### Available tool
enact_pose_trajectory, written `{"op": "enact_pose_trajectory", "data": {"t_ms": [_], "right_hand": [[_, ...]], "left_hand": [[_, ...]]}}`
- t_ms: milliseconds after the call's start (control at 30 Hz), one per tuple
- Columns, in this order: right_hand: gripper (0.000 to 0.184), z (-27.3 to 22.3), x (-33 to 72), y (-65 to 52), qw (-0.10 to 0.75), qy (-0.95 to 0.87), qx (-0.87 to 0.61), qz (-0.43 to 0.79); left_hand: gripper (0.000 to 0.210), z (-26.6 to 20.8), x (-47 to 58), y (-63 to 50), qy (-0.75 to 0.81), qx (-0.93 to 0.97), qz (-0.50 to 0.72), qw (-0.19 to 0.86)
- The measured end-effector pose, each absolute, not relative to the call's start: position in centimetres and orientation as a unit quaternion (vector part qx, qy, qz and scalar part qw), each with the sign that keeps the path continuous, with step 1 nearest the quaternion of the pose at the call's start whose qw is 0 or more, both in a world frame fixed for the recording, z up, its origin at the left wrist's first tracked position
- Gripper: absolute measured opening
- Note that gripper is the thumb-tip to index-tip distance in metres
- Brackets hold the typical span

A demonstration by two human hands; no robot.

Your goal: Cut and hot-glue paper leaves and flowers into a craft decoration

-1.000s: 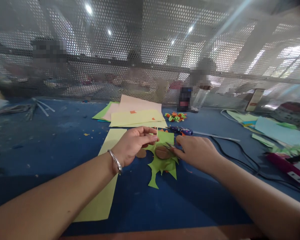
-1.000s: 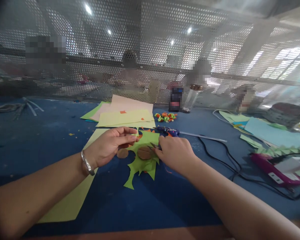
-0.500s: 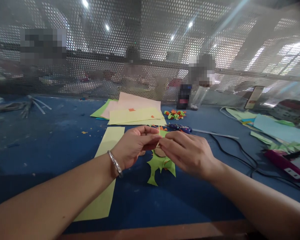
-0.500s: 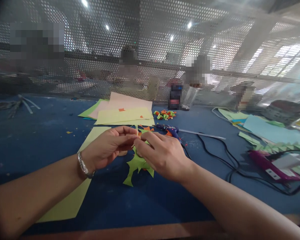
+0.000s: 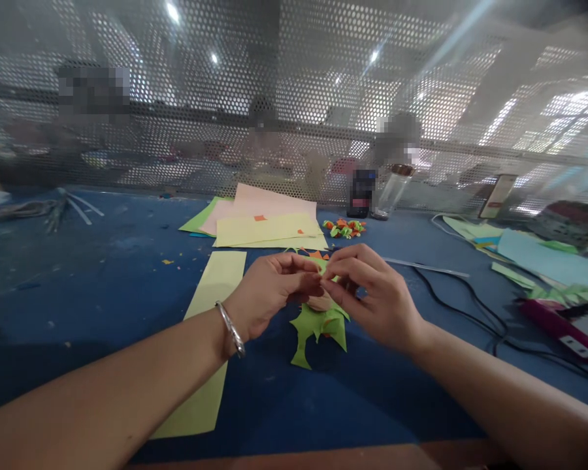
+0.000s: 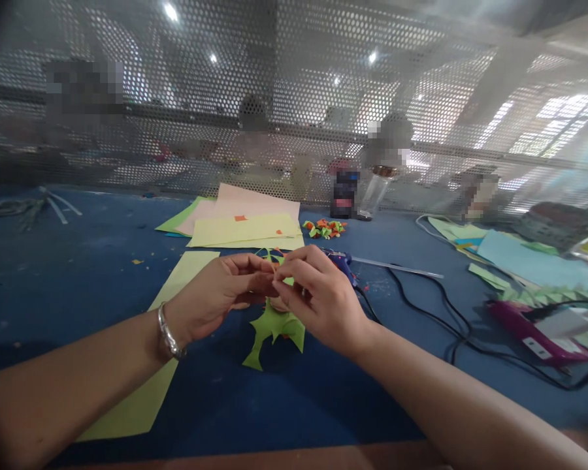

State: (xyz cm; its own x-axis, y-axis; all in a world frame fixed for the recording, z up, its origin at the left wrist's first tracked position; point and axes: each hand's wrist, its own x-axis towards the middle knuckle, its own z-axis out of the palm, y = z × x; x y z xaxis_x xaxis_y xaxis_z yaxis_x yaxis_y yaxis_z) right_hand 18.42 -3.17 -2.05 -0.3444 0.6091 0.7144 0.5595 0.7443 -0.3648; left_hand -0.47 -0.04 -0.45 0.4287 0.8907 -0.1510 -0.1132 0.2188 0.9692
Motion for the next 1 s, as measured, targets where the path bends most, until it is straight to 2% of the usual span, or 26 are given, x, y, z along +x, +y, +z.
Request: {"op": "enact_pose_trajectory", "data": {"t_ms": [300,600,1000], "right_hand": [[0.004,-2.18,18.57,-2.69,0.455,-0.786,-0.388,0.157],[0.011,-2.23,18.24,-2.83,0.453,-0.743,-0.426,0.249],[0.017,-1.82,18.06,-2.98,0.459,-0.725,-0.456,0.238]], "left_hand": [[0.016,-0.44,-0.34,-0.2,0.367,0.521,0.336,0.693],[0.013,-0.55,-0.5,-0.22,0.375,0.53,0.299,0.7],[0.01,-0.61,-0.63,-0.12,0.355,0.536,0.278,0.714]]}}
